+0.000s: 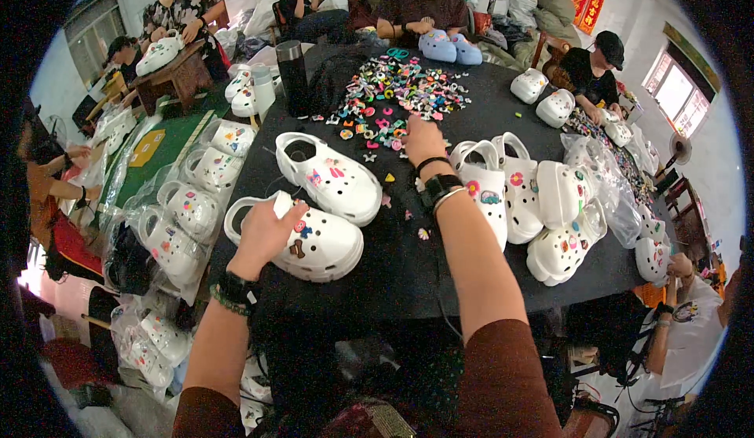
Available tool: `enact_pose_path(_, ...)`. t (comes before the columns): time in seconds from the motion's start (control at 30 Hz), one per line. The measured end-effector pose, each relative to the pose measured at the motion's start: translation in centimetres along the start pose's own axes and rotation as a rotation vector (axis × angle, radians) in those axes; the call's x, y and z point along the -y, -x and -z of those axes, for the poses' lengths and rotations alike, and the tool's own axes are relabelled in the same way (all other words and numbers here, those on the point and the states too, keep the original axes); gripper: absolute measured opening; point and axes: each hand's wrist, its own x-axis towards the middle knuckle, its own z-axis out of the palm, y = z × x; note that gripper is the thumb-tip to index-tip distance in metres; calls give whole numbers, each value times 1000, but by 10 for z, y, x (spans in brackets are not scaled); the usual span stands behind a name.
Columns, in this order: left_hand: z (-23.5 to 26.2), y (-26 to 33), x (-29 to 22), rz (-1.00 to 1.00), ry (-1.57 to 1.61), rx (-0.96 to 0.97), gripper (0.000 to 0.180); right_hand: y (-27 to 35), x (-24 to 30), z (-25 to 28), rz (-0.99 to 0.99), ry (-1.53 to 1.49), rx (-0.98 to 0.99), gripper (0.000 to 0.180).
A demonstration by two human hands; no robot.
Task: Decorate shoes with small colorful charms and pack them into plastic bags.
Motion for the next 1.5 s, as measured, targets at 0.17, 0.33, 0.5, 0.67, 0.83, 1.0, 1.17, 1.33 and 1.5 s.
enact_pose_path(0.17, 3, -1, 3, 16, 39, 43, 39, 21, 15, 38, 64, -1, 52, 18)
enact_pose_path(0.33, 3, 11, 4, -51, 2, -60, 37, 68, 59, 82, 226, -530, 350, 11)
enact_pose_path(0.5, 11, 29, 4, -13, 108, -40, 35, 126, 98, 90, 409, -669, 475, 14)
enact_pose_path(0.67, 12, 47, 5, -17, 391, -86, 29, 151, 135, 86, 477, -575, 515, 12)
enact_pose_path(0.83, 11, 54, -3, -36, 83, -181, 34, 157, 148, 76, 483, -447, 495, 11)
enact_pose_path(1.0, 6, 65, -11, 13, 120, -235, 35, 158, 151, 73, 488, -401, 469, 11)
enact_pose_path(1.17, 3, 75, -12, 63, 60, -260, 36, 159, 157, 75, 544, -266, 407, 11)
enact_pose_path(1.33, 2, 78, -9, 29, 137, -303, 38, 159, 159, 66, 602, -182, 336, 14)
enact_pose_path(1.5, 1, 83, -5, -1, 194, -328, 35, 157, 157, 63, 546, -186, 305, 35)
